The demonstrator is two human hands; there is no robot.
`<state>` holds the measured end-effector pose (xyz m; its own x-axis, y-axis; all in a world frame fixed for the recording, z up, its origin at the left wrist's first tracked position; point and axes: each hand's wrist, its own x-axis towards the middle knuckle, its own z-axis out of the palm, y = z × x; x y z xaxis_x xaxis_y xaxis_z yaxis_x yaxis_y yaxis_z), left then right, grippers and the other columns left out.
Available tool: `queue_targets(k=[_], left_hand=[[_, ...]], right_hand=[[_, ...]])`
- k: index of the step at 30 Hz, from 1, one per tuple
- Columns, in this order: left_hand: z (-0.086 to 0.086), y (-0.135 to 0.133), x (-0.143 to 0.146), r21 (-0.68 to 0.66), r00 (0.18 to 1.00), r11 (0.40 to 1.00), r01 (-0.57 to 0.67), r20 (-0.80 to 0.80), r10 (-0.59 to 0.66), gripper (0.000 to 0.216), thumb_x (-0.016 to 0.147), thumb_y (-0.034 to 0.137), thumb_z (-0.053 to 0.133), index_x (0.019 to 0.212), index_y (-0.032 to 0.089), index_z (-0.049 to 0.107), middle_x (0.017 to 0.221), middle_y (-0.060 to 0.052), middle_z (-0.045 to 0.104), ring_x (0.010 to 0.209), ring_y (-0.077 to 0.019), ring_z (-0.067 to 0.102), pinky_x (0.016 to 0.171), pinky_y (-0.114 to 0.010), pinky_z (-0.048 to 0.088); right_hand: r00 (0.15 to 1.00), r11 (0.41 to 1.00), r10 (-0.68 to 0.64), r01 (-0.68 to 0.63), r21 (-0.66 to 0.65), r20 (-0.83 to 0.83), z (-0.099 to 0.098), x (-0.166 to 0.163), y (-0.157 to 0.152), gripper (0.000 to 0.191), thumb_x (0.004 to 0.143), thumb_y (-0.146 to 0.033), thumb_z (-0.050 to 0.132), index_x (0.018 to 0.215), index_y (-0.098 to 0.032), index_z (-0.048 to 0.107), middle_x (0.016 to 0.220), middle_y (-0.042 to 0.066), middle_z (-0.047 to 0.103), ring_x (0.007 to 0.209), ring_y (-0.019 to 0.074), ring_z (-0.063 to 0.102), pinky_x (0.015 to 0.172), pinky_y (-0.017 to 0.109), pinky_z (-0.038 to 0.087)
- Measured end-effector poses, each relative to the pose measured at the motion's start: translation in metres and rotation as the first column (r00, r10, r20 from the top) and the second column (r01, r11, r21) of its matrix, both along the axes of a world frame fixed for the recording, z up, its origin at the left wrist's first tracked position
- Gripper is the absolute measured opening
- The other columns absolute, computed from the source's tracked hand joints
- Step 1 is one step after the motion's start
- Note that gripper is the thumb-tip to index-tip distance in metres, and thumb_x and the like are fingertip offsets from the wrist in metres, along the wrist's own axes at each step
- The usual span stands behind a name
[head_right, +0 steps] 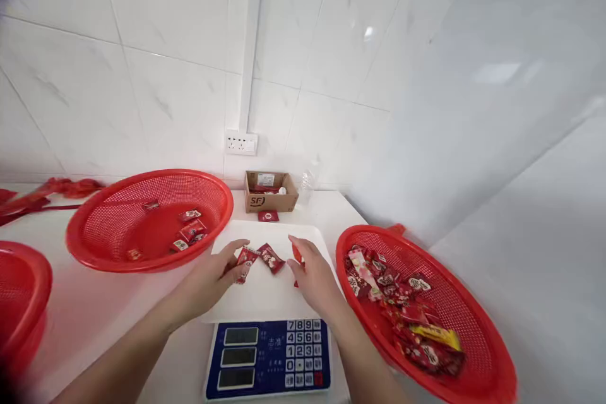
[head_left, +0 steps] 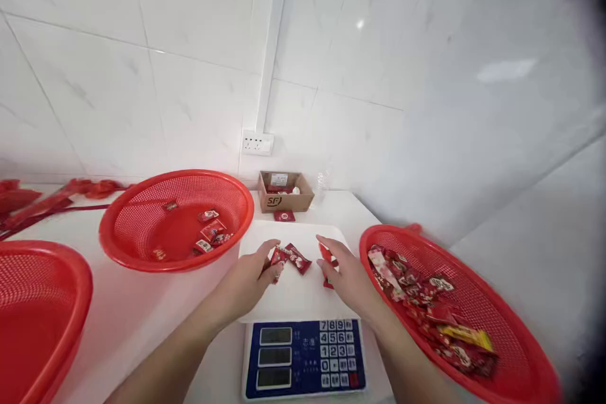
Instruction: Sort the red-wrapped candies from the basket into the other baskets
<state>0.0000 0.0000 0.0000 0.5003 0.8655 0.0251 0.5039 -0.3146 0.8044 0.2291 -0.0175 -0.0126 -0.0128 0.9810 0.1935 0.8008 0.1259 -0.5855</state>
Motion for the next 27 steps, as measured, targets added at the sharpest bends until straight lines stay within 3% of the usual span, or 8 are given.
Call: queue_targets(k=[5,10,17,21,27], left_hand=[[-0.005,0.002,0.005,0.045,0.987,0.999,-0.021,-0.16,0.028,0.047,0.089,0.033,0.041,0.135,0.025,0.036,0.085,-0.003,0.068,0.079,-0.021,0.063,0.068,-0.029,0.042],[-0.003,0.004,0.001,0.149,0.924,0.989,-0.025,-0.373,0.079,0.045,0.091,0.033,0.037,0.135,0.024,0.04,0.099,-0.009,0.068,0.088,-0.0261,0.063,0.068,-0.032,0.043],[-0.004,0.003,-0.002,0.226,0.926,0.972,0.064,-0.378,0.027,0.03,0.091,0.028,0.039,0.106,0.023,0.065,0.095,-0.007,0.062,0.091,-0.0232,0.059,0.073,-0.032,0.043],[-0.004,-0.002,0.0,0.211,0.935,0.965,0.154,-0.347,-0.073,0.026,0.089,0.028,0.043,0.102,0.025,0.065,0.092,-0.005,0.059,0.089,-0.0209,0.058,0.072,-0.029,0.043],[-0.006,-0.006,0.0,0.201,0.928,0.953,0.228,-0.34,-0.15,0.025,0.086,0.025,0.048,0.106,0.025,0.064,0.097,-0.005,0.058,0.092,-0.0218,0.057,0.076,-0.031,0.045]], right_hand=[[0.996,1.0,0.014,-0.013,-0.013,0.087,-0.003,0.001,-0.011,0.046,0.085,-0.031,0.046,0.131,-0.023,0.05,0.137,0.008,0.05,0.128,0.0226,0.043,0.108,0.042,0.033],[0.987,0.991,0.041,-0.02,-0.134,0.158,0.001,0.005,-0.025,0.046,0.085,-0.029,0.047,0.13,-0.022,0.052,0.133,0.008,0.053,0.125,0.0238,0.045,0.105,0.041,0.035],[0.98,0.96,0.089,-0.037,-0.277,0.176,0.004,0.002,-0.036,0.044,0.084,-0.027,0.047,0.127,-0.019,0.054,0.13,0.009,0.055,0.119,0.0244,0.051,0.1,0.038,0.04],[0.981,0.961,0.13,-0.089,-0.26,0.142,0.004,-0.009,-0.036,0.044,0.085,-0.029,0.048,0.128,-0.021,0.054,0.136,0.007,0.051,0.125,0.0231,0.045,0.104,0.037,0.036],[0.934,0.968,0.215,-0.166,-0.186,0.284,-0.008,-0.024,-0.015,0.045,0.086,-0.02,0.046,0.13,-0.018,0.053,0.142,0.007,0.045,0.134,0.0249,0.034,0.11,0.042,0.029]])
